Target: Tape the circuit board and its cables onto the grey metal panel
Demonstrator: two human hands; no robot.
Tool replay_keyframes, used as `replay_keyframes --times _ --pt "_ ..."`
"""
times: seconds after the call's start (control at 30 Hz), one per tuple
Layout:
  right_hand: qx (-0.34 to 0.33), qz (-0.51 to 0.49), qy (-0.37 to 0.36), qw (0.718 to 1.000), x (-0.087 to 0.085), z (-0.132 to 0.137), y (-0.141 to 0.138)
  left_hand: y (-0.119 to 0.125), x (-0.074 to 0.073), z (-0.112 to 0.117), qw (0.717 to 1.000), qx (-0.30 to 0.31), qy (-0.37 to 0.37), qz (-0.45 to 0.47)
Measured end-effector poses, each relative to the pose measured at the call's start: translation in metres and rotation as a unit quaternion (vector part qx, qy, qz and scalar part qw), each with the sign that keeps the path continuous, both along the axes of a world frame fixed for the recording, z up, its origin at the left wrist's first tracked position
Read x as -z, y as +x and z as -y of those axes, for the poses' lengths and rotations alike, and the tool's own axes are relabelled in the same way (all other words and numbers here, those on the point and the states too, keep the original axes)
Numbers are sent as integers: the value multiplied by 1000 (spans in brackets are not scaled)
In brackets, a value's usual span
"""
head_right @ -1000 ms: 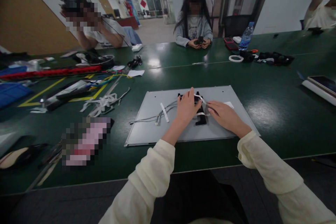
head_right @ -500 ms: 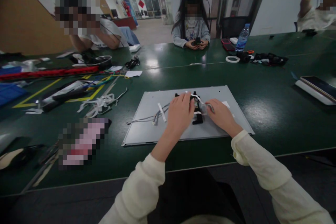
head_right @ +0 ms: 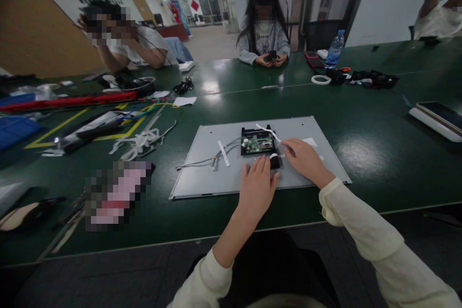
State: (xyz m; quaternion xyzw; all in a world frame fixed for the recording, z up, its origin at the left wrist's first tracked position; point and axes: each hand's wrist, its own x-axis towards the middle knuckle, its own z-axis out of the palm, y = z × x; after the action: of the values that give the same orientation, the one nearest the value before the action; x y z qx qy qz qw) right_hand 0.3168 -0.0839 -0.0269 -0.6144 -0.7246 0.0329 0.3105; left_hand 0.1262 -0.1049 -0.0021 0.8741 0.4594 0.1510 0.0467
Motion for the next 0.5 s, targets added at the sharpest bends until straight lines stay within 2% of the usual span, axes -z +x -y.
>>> replay_keyframes --times 0.2,0.4,0.5 --pt "-22 26 5 999 4 5 -1 0 -2 0 1000 -13 -20 14" --pt "-149 60 -25 987 -8 26 -6 -10 0 1 999 22 -34 18" --pt "-169 61 -41 983 -12 30 -8 -13 1 -1 999 30 -38 23"
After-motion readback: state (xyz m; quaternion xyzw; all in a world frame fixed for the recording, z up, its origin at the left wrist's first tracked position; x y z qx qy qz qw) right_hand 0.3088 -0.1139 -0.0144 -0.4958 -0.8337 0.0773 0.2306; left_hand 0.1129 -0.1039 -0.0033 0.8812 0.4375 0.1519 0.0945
